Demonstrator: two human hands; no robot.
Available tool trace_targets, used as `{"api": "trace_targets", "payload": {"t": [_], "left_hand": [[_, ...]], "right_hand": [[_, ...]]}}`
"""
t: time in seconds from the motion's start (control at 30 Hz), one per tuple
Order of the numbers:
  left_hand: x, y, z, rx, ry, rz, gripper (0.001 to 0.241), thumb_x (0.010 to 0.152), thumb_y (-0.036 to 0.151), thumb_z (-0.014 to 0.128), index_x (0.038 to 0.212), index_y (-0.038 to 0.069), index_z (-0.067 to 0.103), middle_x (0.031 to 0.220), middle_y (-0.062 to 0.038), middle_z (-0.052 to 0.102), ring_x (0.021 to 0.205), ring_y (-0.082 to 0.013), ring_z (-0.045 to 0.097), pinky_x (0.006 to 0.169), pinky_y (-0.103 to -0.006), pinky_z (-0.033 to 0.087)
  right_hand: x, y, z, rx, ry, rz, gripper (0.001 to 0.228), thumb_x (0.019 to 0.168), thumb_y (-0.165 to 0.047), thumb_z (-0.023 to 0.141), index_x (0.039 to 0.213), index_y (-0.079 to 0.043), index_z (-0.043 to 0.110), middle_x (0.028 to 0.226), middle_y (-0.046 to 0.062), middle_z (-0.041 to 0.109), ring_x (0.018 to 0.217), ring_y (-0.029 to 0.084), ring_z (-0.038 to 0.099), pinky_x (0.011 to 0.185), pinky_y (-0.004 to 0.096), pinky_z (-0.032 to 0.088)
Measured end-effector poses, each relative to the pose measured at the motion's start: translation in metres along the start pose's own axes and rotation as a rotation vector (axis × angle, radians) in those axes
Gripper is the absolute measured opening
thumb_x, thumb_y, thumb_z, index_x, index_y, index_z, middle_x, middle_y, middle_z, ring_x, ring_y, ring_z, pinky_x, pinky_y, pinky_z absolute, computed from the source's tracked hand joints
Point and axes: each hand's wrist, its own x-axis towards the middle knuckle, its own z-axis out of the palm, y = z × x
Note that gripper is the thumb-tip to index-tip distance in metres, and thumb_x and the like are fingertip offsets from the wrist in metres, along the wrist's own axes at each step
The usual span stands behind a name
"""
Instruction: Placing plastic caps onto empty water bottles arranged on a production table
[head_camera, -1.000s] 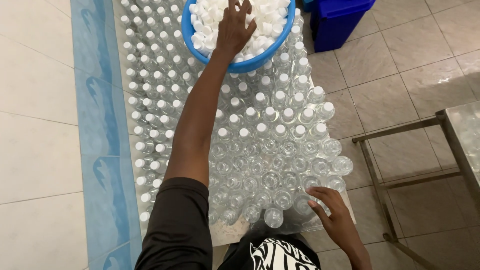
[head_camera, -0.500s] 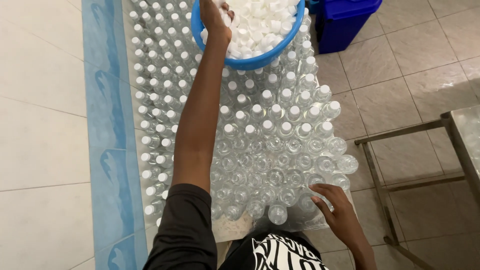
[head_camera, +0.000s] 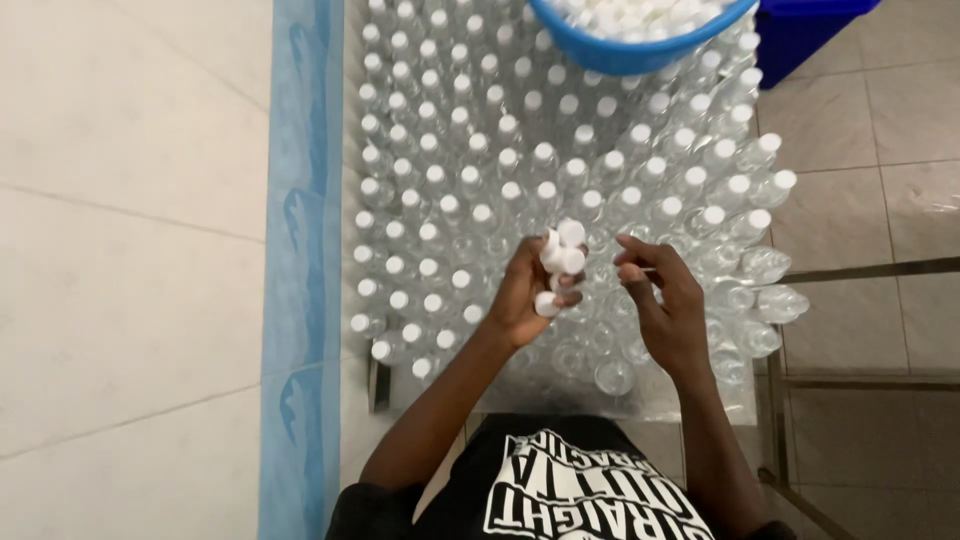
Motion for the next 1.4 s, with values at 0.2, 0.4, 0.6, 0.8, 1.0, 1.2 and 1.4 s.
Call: {"api": "trace_targets", "payload": {"t": [0.2,0.4,0.6,0.8,1.0,1.2,1.4], "left_hand": [[-0.089,-0.039,-0.096,-0.073,0.155,-0.065,0.038,0.105,0.040,0.064,0.123,0.007,0.065,0.099,-0.006,0.065,0.076,-0.0113,0.056,0.052,-0.0230,0.046],[-0.135,-0.045,-0.148,-0.144,0.162,-0.041,0.040,0.105,0.039,0.066,0.126,0.006,0.067,0.097,-0.008,0.064,0.078,-0.0128,0.056,0.053,-0.0245,0.049],[-0.160,-0.017,-0.145,-0.265,0.079,0.102,0.046,0.105,0.037,0.063,0.141,0.009,0.062,0.106,-0.011,0.065,0.078,-0.0120,0.057,0.052,-0.0225,0.046],[-0.174,-0.014,-0.170,-0.425,0.051,0.148,0.039,0.103,0.036,0.063,0.130,0.009,0.070,0.115,-0.014,0.070,0.079,-0.0139,0.057,0.050,-0.0221,0.046],[-0.194,-0.004,-0.172,-0.590,0.020,0.214,0.034,0.099,0.037,0.064,0.116,0.009,0.073,0.113,-0.010,0.059,0.079,-0.0154,0.055,0.047,-0.0223,0.044],[-0.192,-0.007,-0.176,-0.641,0.002,0.233,0.035,0.098,0.041,0.067,0.115,0.011,0.073,0.115,-0.010,0.056,0.082,-0.0156,0.055,0.047,-0.0234,0.044],[-0.182,-0.008,-0.174,-0.645,-0.021,0.234,0.033,0.100,0.039,0.064,0.115,0.012,0.073,0.114,-0.009,0.057,0.082,-0.0158,0.056,0.049,-0.0243,0.045]], "right_hand": [[-0.029,-0.008,0.080,0.029,-0.329,0.062,0.021,0.102,-0.017,0.079,0.113,0.001,0.077,0.105,0.013,0.073,0.101,0.031,0.074,0.085,0.045,0.064],[-0.055,0.007,0.130,0.091,-0.472,0.320,0.032,0.096,-0.015,0.086,0.123,-0.002,0.074,0.108,0.014,0.075,0.105,0.026,0.072,0.096,0.044,0.062],[-0.004,-0.016,0.165,0.197,-0.478,0.392,0.038,0.091,-0.011,0.090,0.125,0.001,0.077,0.102,0.012,0.075,0.098,0.017,0.069,0.093,0.034,0.060],[0.068,0.091,0.219,-0.294,-0.505,-0.011,0.021,0.100,-0.029,0.090,0.112,-0.015,0.081,0.107,0.009,0.077,0.103,0.029,0.072,0.100,0.046,0.053],[0.077,0.128,0.239,-0.535,-0.556,0.027,0.020,0.105,-0.037,0.081,0.125,-0.031,0.079,0.105,0.000,0.067,0.106,0.024,0.067,0.111,0.065,0.029],[0.085,0.142,0.240,-0.608,-0.624,0.080,0.032,0.114,-0.047,0.069,0.141,-0.030,0.074,0.095,0.001,0.070,0.100,0.026,0.071,0.107,0.065,0.032],[0.098,0.165,0.244,-0.690,-0.653,0.139,0.030,0.107,-0.052,0.073,0.127,-0.032,0.081,0.096,0.005,0.080,0.102,0.042,0.076,0.103,0.064,0.044]]}}
